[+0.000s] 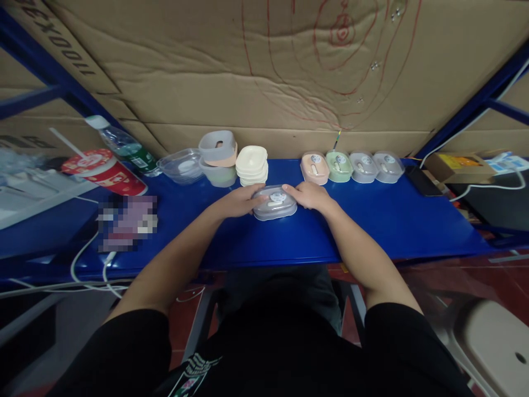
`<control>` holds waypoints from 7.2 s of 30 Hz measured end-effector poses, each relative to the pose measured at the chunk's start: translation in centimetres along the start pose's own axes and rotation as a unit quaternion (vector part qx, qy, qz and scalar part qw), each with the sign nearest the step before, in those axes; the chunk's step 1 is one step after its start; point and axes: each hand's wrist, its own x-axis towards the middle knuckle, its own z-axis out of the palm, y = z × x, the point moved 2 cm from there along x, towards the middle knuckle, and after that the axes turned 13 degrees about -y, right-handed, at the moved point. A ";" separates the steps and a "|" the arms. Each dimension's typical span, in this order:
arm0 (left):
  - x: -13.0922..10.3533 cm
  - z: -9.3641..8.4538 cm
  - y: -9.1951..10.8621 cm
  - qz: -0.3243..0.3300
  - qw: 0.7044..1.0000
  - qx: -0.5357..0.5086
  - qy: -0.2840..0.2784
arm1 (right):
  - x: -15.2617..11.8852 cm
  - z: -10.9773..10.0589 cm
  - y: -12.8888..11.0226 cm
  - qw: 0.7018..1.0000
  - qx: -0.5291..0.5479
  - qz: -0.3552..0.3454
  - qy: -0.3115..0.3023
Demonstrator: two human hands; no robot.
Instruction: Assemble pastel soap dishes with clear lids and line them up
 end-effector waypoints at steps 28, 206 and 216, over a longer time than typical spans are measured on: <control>1.1 0.6 -0.7 -0.019 0.999 -0.030 -0.022 | 0.4 0.0 0.1 0.996 -0.004 -0.029 0.084; 1.1 -0.3 -2.1 0.016 0.969 0.245 0.019 | 3.2 -3.4 9.5 0.825 0.136 -0.130 0.532; 1.2 -1.5 -1.8 0.001 0.970 0.210 0.121 | 3.3 -5.1 13.0 0.797 0.147 -0.089 0.579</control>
